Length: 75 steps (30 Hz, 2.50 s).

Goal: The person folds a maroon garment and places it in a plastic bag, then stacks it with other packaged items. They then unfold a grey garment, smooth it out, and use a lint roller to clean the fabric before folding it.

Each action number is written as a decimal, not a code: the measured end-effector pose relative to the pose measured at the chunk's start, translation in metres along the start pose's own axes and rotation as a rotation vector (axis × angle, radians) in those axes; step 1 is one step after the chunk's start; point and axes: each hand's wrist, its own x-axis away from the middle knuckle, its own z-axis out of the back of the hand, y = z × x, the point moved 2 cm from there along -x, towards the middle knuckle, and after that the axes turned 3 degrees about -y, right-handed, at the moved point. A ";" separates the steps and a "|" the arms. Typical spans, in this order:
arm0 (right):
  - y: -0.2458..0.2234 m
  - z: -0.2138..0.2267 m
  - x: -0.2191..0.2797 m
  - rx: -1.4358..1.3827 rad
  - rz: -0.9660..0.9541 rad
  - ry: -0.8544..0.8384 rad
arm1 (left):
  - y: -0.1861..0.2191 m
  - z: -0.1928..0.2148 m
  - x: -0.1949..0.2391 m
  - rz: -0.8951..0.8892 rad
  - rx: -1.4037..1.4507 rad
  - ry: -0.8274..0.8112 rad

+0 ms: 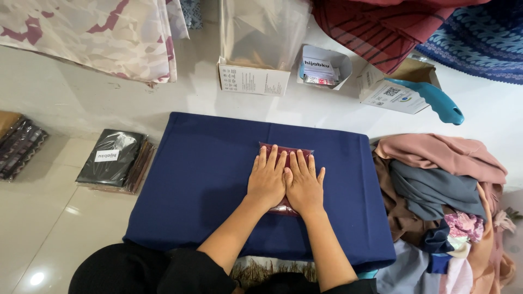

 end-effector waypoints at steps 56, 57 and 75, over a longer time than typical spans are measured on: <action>0.001 -0.004 -0.001 -0.011 0.004 0.017 | -0.001 -0.004 0.004 -0.037 0.000 0.112; 0.001 -0.005 -0.001 -0.010 0.003 0.015 | -0.002 -0.005 0.004 -0.041 0.006 0.121; 0.003 -0.006 -0.003 -0.028 0.016 0.013 | -0.001 -0.005 0.004 -0.044 -0.008 0.145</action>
